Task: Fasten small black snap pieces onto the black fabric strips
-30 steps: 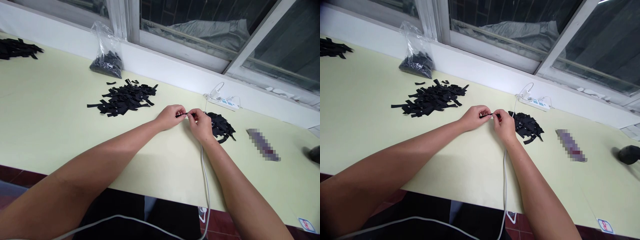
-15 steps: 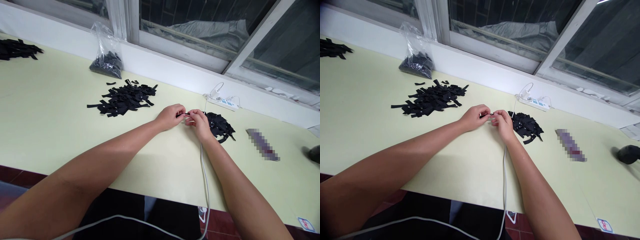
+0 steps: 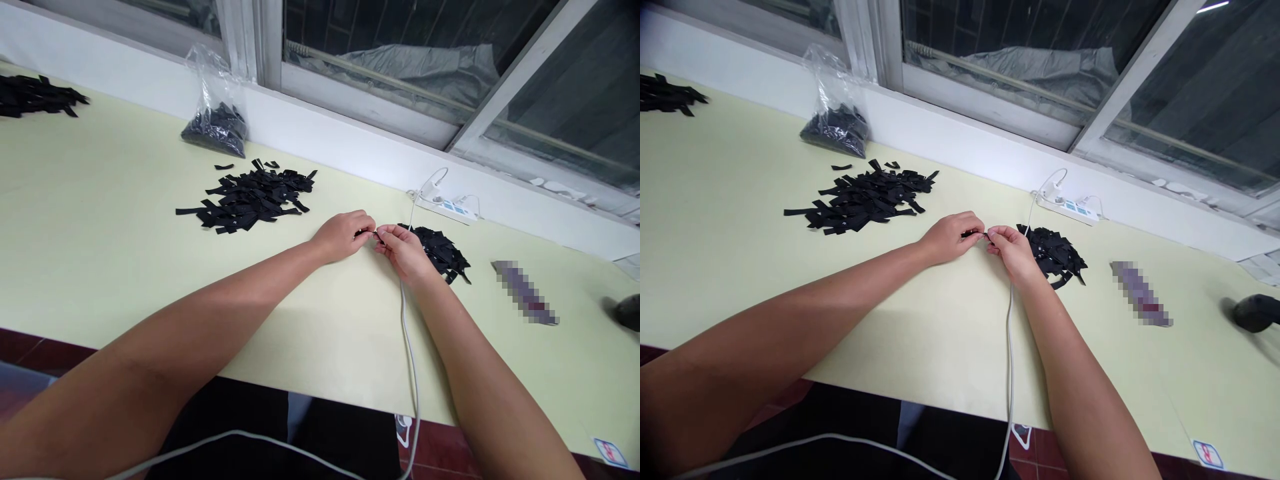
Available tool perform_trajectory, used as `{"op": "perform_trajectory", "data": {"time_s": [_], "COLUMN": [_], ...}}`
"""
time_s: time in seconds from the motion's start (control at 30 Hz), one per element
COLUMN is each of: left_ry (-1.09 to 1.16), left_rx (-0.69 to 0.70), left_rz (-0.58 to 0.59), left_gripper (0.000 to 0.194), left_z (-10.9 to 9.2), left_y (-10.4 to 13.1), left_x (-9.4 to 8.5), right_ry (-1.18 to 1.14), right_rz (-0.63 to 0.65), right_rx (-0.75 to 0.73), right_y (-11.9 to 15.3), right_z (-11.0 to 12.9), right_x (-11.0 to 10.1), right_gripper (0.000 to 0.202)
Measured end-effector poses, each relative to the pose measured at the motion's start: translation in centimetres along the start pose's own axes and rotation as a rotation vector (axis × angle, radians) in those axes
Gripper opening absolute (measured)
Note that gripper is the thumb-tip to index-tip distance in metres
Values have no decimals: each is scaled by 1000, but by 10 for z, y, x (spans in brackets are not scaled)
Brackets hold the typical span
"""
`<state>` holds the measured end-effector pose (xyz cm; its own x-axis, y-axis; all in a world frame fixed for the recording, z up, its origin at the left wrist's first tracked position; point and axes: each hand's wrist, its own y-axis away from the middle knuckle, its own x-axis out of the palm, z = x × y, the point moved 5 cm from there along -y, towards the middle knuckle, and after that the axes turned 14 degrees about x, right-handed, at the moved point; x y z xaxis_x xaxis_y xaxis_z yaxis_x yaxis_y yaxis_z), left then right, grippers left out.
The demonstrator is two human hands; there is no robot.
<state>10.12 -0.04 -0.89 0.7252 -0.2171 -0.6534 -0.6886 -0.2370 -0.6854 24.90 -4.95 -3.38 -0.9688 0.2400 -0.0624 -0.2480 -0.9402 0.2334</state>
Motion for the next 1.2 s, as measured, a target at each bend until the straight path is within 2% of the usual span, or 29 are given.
{"op": "perform_trajectory", "data": {"time_s": [0.3,0.47,0.57,0.7,0.83,0.97,1.2], "left_ry": [9,-73,-104,-109,-112,-169,-159], "left_rx": [-131,-273,-343,-375,-361,-350,-371], "left_rz": [-47,-122,-128,-76,31,134,151], "left_gripper": [10,15,13,5,7,12,14], "left_z": [10,30,35,31,27,28,32], "left_y": [4,9,11,10,9,9,9], "left_x": [2,1,-1,-2,2,6,7], "right_ry": [-32,-135,-193,-232,-146,-65,20], "right_rz": [-31,-115,-196,-315,-385,-382,-374], "right_rx": [25,62,87,81,21,-21,-68], "right_y": [-1,-2,-1,-2,-3,-3,-4], "right_z": [0,-2,-4,-6,-6,-6,-5], "right_x": [-3,-6,-10,-16,-19,-17,-16], "right_gripper": [33,24,20,20,20,21,26]}}
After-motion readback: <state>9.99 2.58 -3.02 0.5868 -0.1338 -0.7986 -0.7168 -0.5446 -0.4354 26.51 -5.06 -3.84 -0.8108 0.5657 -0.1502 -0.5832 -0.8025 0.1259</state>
